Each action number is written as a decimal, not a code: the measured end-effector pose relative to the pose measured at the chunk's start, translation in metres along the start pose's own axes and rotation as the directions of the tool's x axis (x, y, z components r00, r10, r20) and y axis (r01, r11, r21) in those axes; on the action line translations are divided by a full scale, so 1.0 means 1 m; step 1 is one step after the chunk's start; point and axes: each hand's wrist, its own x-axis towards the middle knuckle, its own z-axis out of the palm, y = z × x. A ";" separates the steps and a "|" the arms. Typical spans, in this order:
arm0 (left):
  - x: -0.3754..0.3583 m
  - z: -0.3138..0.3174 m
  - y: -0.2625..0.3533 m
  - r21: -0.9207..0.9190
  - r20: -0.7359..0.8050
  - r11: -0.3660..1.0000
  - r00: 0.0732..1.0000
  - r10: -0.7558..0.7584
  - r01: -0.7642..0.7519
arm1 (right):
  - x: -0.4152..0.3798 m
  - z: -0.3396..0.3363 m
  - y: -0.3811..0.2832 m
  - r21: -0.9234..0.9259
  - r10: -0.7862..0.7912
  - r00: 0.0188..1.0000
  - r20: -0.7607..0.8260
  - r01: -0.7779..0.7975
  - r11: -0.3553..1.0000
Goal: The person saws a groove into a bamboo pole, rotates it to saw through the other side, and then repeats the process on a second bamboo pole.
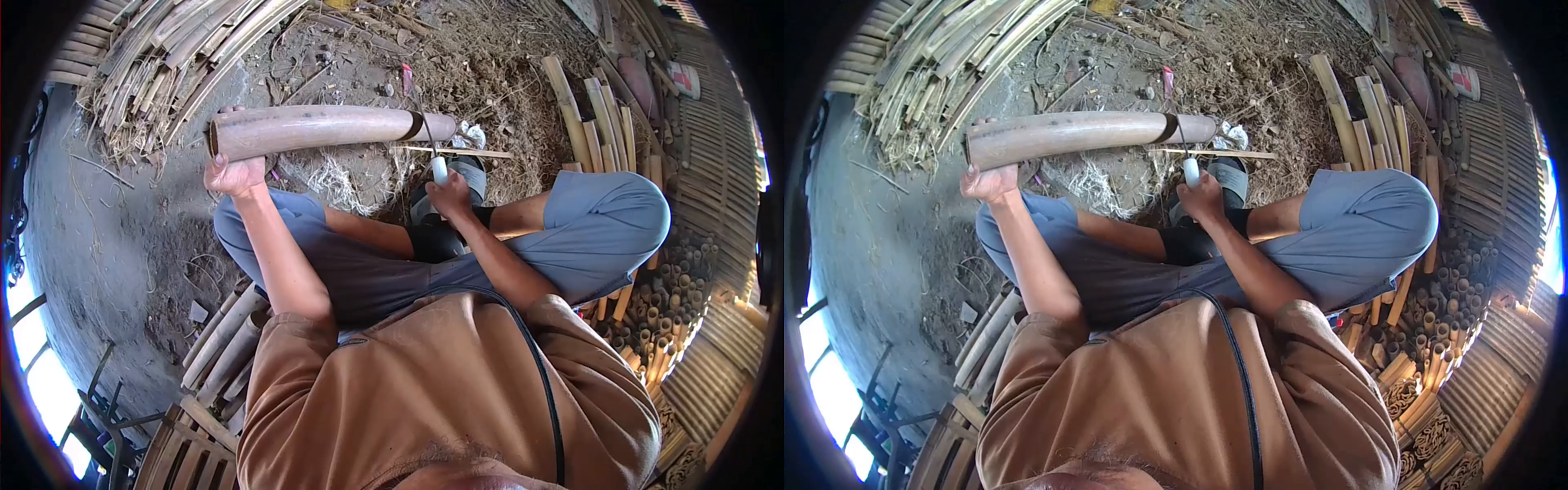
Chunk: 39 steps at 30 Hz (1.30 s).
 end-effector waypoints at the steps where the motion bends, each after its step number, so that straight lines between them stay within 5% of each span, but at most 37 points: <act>1: 0.000 0.002 -0.001 -0.011 0.008 1.000 1.000 -0.003 0.003 | -0.003 0.001 0.002 0.000 -0.021 0.999 -0.048 0.021 1.000; 5: -0.005 0.009 0.002 0.001 -0.006 1.000 1.000 0.009 -0.009 | -0.013 -0.005 -0.011 -0.020 -0.129 0.990 0.055 0.131 0.991; 8: -0.001 0.005 0.001 -0.033 -0.005 0.999 1.000 -0.016 0.016 | -0.006 0.004 -0.006 -0.081 -0.289 0.956 -0.050 0.284 0.955; 14: -0.001 0.000 0.000 -0.034 0.012 0.999 1.000 -0.004 0.005 | 0.005 0.006 0.009 0.052 0.031 0.999 -0.021 -0.030 0.998; 17: -0.001 0.002 0.000 -0.023 -0.010 1.000 1.000 -0.001 0.001 | -0.005 0.000 0.001 0.062 0.039 0.999 -0.020 -0.038 0.997; 20: 0.000 0.006 0.000 -0.025 -0.003 1.000 1.000 0.007 -0.007 | -0.002 0.004 -0.003 -0.064 -0.198 0.980 -0.026 0.196 0.979; 29: -0.003 0.011 0.001 -0.025 -0.035 1.000 0.999 -0.002 0.001 | 0.004 0.005 0.005 -0.077 -0.027 0.999 -0.038 0.024 0.997; 39: -0.001 0.006 0.001 -0.023 -0.017 1.000 1.000 -0.018 0.017 | -0.005 0.001 -0.010 -0.050 -0.226 0.974 0.003 0.226 0.973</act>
